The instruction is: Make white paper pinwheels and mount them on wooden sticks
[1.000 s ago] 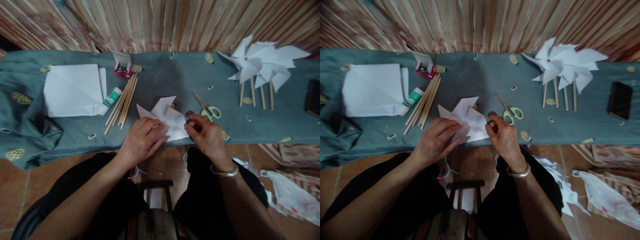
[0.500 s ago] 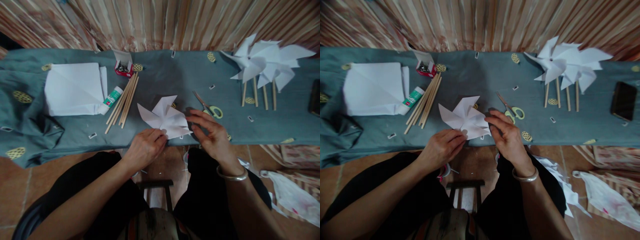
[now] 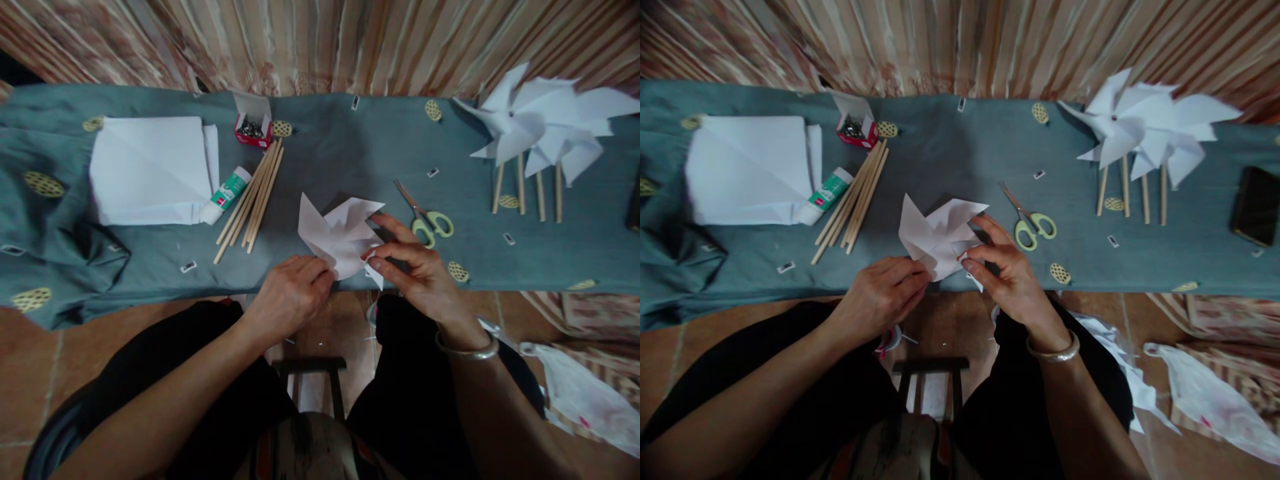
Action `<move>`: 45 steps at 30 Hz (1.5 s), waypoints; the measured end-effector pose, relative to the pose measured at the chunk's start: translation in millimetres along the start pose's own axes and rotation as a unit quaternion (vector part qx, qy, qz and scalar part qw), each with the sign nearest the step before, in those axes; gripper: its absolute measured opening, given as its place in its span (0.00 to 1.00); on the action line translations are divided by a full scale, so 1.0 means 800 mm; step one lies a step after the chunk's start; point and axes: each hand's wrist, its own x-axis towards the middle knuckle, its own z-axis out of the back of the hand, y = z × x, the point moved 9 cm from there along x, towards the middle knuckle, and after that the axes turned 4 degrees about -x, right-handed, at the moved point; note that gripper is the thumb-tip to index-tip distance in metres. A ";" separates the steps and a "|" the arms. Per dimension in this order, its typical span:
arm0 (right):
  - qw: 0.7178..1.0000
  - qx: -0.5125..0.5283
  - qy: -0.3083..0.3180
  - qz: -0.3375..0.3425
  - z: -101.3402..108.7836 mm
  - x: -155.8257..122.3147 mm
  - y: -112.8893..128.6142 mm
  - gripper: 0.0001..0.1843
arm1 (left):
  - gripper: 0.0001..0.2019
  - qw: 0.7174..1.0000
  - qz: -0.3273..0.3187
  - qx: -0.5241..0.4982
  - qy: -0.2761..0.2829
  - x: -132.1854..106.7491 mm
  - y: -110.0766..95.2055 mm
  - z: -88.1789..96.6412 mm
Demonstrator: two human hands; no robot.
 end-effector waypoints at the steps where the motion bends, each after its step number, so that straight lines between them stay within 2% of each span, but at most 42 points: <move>1: 1.000 -0.001 -0.005 -0.002 -0.002 0.001 0.000 0.07 | 0.08 1.000 0.000 -0.002 0.001 0.000 0.000 0.000; 11: 0.999 -0.022 -0.036 0.005 -0.005 0.007 0.000 0.04 | 0.08 0.999 0.015 -0.026 -0.016 -0.003 0.012 0.010; 21: 0.986 -0.142 -0.082 0.034 -0.013 0.007 0.020 0.06 | 0.08 1.000 0.020 -0.019 0.007 -0.001 0.011 0.002; 25: 0.979 -0.161 -0.106 0.059 -0.016 0.005 0.031 0.07 | 0.09 0.999 0.020 -0.025 0.014 0.000 0.010 -0.001; 37: 0.971 -0.206 -0.099 0.073 -0.030 0.009 0.036 0.10 | 0.09 0.999 0.015 -0.034 -0.003 0.000 0.005 -0.001; 41: 0.967 -0.222 -0.106 0.069 -0.030 0.010 0.037 0.09 | 0.12 0.999 0.016 -0.036 0.009 -0.001 0.005 -0.004; 45: 0.962 -0.243 -0.102 0.065 -0.031 0.011 0.036 0.09 | 0.11 0.999 0.004 -0.040 0.014 -0.001 0.002 -0.005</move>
